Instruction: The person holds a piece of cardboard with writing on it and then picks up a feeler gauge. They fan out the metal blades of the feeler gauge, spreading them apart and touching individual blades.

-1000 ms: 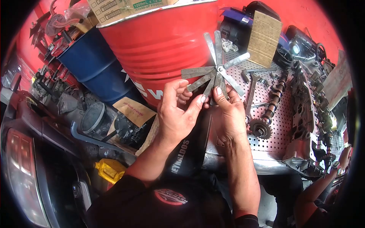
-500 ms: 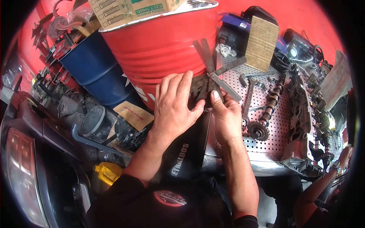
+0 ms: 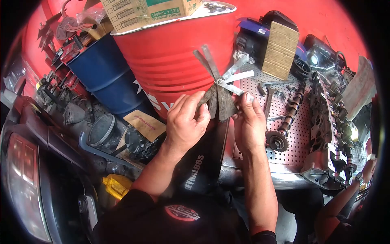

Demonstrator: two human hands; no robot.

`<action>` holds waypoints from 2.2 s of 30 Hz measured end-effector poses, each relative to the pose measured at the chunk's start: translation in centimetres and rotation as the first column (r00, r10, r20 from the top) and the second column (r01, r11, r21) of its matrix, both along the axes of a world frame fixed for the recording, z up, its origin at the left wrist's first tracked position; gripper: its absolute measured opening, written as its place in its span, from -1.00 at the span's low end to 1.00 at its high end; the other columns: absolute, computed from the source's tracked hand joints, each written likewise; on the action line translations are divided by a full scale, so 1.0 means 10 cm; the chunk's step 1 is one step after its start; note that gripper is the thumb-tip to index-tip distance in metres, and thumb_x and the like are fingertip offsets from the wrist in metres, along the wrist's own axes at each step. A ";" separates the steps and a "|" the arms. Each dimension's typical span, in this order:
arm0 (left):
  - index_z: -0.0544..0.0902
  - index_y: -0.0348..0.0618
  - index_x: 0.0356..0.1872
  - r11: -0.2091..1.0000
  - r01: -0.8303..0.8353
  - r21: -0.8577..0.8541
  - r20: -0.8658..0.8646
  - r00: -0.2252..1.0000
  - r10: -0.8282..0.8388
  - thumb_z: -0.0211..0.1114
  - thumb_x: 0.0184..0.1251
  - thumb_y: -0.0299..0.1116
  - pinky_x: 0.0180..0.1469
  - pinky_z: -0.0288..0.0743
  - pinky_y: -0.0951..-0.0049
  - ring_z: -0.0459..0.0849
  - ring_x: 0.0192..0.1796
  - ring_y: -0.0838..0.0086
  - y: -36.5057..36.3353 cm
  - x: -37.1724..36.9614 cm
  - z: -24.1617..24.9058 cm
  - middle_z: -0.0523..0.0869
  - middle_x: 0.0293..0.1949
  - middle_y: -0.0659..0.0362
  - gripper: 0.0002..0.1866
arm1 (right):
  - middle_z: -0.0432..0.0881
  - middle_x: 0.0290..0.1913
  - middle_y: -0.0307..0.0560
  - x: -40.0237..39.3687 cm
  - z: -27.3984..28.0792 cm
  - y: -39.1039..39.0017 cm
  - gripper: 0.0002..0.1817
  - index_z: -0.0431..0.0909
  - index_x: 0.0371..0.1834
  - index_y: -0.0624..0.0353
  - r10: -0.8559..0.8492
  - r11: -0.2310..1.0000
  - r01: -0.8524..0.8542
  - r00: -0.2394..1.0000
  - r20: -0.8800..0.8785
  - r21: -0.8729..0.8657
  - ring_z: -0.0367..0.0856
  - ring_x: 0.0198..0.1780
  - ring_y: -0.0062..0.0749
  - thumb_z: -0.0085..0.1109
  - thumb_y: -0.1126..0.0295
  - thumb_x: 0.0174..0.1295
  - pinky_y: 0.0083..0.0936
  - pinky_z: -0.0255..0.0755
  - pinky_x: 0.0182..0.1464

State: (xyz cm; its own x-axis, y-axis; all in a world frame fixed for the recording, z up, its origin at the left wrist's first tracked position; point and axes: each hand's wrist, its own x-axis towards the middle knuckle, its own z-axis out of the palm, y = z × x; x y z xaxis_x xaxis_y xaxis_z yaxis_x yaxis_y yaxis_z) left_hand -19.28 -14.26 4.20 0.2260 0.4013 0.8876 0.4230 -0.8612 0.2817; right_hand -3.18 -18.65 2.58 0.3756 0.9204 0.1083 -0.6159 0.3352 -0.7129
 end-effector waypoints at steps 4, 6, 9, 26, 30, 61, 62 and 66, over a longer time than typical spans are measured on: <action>0.55 -0.45 0.09 0.991 -0.067 -0.113 0.020 0.997 0.070 0.45 0.07 -0.44 0.02 0.50 0.12 0.61 -0.07 0.01 -0.07 0.04 -0.01 0.65 -0.15 -0.12 -0.47 | 0.71 -0.06 -0.10 0.01 -0.03 0.03 -0.71 0.57 0.03 0.24 0.025 0.999 -0.024 0.999 0.048 -0.024 0.62 -0.04 -0.47 0.21 0.24 0.44 -0.47 0.45 0.06; 0.49 -0.45 0.19 0.980 -0.195 -0.048 -0.052 0.980 0.193 0.51 0.05 -0.29 0.16 0.43 0.07 0.55 0.08 -0.01 -0.15 0.08 0.09 0.62 -0.01 -0.16 -0.31 | 0.72 -0.10 -0.12 -0.04 0.01 0.01 -0.73 0.60 0.00 0.24 0.038 0.998 -0.037 0.999 0.017 -0.045 0.61 -0.10 -0.53 0.23 0.26 0.43 -0.53 0.44 -0.01; 0.36 -0.42 0.32 0.937 -0.319 -0.145 -0.180 0.939 0.292 0.60 -0.08 0.01 0.38 0.09 -0.19 0.39 0.30 0.04 -0.26 0.19 0.12 0.54 0.17 -0.13 -0.01 | 0.73 -0.20 -0.19 -0.13 0.11 -0.04 -0.78 0.65 -0.06 0.22 0.052 0.996 -0.055 0.997 -0.048 -0.075 0.60 -0.23 -0.63 0.25 0.29 0.42 -0.64 0.43 -0.16; 0.18 -0.39 0.47 0.956 -0.250 -0.154 -0.198 0.956 0.218 0.52 -0.11 -0.43 0.29 0.33 -0.03 0.52 0.18 -0.06 -0.21 0.27 -0.07 0.54 0.17 -0.19 0.02 | 0.70 -0.11 -0.04 -0.01 0.04 0.01 -0.77 0.53 0.04 0.25 0.070 0.997 -0.071 0.994 -0.088 -0.002 0.72 -0.08 -0.26 0.08 0.34 0.46 -0.42 0.52 0.01; 0.12 -0.45 0.48 0.968 -0.216 -0.126 -0.230 0.956 0.184 0.43 -0.02 -0.46 0.15 0.43 0.04 0.54 0.06 -0.05 -0.23 0.26 -0.08 0.53 0.13 -0.23 -0.02 | 0.68 -0.14 -0.13 0.00 0.03 0.00 -0.77 0.52 0.07 0.18 0.026 1.000 -0.026 0.997 -0.069 -0.002 0.73 -0.13 -0.29 0.09 0.34 0.44 -0.41 0.52 -0.03; 0.67 -0.17 0.13 0.996 0.035 0.079 -0.535 0.844 0.013 0.40 0.17 -0.45 0.11 0.46 0.26 0.67 -0.07 0.18 -0.05 0.06 1.16 0.76 -0.11 0.04 -0.56 | 0.55 -0.34 -0.33 -0.02 0.05 -0.01 -0.77 0.60 0.09 0.21 -0.074 0.997 0.077 0.981 0.181 -0.010 0.54 -0.38 -0.65 0.05 0.42 0.49 -0.66 0.47 -0.26; 0.66 -0.18 0.13 0.999 0.051 -0.011 -0.599 0.799 -0.048 0.39 0.19 -0.43 0.09 0.48 0.25 0.67 -0.06 0.16 0.02 0.12 1.21 0.77 -0.11 0.03 -0.57 | 0.55 -0.34 -0.34 -0.01 0.06 -0.02 -0.77 0.61 0.09 0.21 -0.070 0.997 0.073 0.977 0.201 -0.008 0.53 -0.39 -0.66 0.05 0.42 0.49 -0.66 0.47 -0.27; 0.67 -0.18 0.12 0.980 0.057 -0.190 -0.714 0.677 -0.178 0.34 0.23 -0.41 0.11 0.54 0.17 0.69 -0.01 0.09 0.22 0.33 1.30 0.77 -0.09 -0.02 -0.60 | 0.57 -0.34 -0.32 -0.01 0.06 -0.02 -0.77 0.61 0.08 0.23 -0.082 0.997 0.083 0.978 0.193 0.003 0.52 -0.39 -0.66 0.06 0.41 0.49 -0.69 0.45 -0.27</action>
